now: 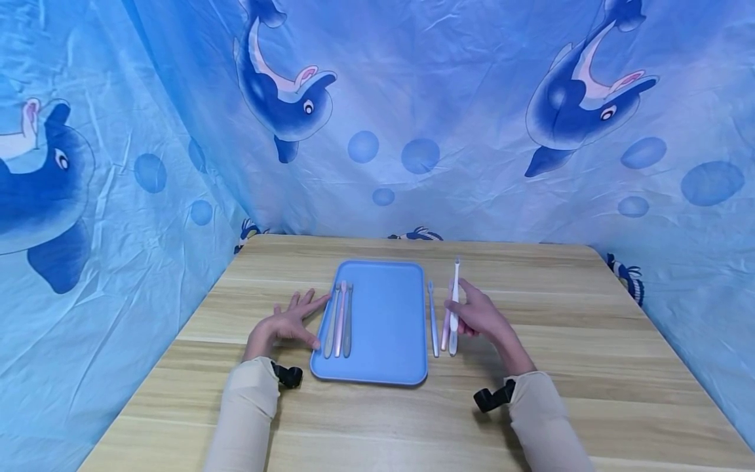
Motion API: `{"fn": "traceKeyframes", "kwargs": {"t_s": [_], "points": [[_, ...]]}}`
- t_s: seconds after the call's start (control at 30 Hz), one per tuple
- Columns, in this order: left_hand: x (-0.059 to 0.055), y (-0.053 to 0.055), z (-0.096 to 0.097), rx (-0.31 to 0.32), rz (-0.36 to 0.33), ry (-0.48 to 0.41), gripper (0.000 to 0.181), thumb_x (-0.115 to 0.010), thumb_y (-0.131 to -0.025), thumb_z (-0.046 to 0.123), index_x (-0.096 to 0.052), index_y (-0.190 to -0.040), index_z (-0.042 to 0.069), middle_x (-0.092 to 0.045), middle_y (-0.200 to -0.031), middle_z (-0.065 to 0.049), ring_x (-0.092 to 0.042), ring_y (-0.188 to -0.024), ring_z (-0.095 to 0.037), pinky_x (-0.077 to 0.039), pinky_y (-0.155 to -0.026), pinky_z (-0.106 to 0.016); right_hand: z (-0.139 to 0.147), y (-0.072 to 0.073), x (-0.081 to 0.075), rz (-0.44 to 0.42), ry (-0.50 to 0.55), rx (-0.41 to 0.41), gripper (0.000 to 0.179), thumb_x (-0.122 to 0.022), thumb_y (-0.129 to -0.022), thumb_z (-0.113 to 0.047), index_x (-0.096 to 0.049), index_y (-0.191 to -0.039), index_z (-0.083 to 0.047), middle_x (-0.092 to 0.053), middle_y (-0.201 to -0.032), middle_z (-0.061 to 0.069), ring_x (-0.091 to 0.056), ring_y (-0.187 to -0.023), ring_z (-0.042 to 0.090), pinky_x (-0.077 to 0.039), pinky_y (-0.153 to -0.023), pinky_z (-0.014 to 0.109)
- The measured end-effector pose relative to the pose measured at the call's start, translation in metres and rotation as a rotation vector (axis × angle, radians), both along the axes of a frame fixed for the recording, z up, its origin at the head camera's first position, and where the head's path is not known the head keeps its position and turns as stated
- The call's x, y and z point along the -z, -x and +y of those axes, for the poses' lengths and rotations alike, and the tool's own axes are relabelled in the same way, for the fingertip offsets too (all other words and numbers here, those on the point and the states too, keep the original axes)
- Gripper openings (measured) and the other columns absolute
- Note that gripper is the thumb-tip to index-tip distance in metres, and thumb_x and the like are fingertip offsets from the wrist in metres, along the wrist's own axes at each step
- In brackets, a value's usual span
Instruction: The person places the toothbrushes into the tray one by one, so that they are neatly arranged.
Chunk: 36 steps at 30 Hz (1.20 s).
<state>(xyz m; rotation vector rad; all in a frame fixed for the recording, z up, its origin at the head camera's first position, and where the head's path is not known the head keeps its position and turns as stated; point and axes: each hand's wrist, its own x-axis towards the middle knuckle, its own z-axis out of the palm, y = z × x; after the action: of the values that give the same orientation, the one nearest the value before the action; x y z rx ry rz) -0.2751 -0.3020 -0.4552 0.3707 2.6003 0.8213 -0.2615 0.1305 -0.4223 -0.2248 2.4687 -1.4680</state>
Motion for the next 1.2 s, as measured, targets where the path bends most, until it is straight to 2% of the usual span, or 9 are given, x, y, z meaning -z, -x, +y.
{"fn": "traceKeyframes", "kwargs": {"t_s": [0.33,0.7,1.2], "points": [[0.001,0.000,-0.001,-0.001,0.002,-0.002,0.133,-0.092,-0.057,0.058,-0.016,-0.162,0.025,0.009,-0.168,-0.023,0.022,-0.150,-0.053,0.019,-0.108,-0.081,-0.014,-0.001,-0.001,0.004,0.024,-0.018,0.068,-0.053,-0.103,-0.019,-0.017,-0.160,-0.013,-0.054,-0.048,-0.001,-0.046,-0.036,0.010,-0.035,-0.037,0.022],[-0.001,-0.001,0.000,-0.002,0.000,-0.010,0.132,-0.092,-0.057,0.056,-0.017,-0.162,0.025,0.009,-0.168,-0.023,0.022,-0.150,-0.053,0.019,-0.108,-0.081,-0.029,0.001,0.000,-0.001,0.014,-0.031,0.076,-0.053,-0.103,-0.022,-0.007,-0.162,-0.012,-0.055,-0.048,-0.002,-0.047,-0.037,0.008,-0.036,-0.037,0.022],[-0.002,-0.001,0.000,0.005,-0.007,-0.007,0.130,-0.091,-0.059,0.055,-0.017,-0.162,0.024,0.010,-0.168,-0.023,0.022,-0.150,-0.053,0.019,-0.108,-0.080,-0.048,-0.002,-0.001,-0.004,0.041,-0.065,0.073,-0.052,-0.104,-0.023,-0.009,-0.163,-0.015,-0.055,-0.049,0.001,-0.047,-0.037,0.012,-0.039,-0.037,0.024]]}}
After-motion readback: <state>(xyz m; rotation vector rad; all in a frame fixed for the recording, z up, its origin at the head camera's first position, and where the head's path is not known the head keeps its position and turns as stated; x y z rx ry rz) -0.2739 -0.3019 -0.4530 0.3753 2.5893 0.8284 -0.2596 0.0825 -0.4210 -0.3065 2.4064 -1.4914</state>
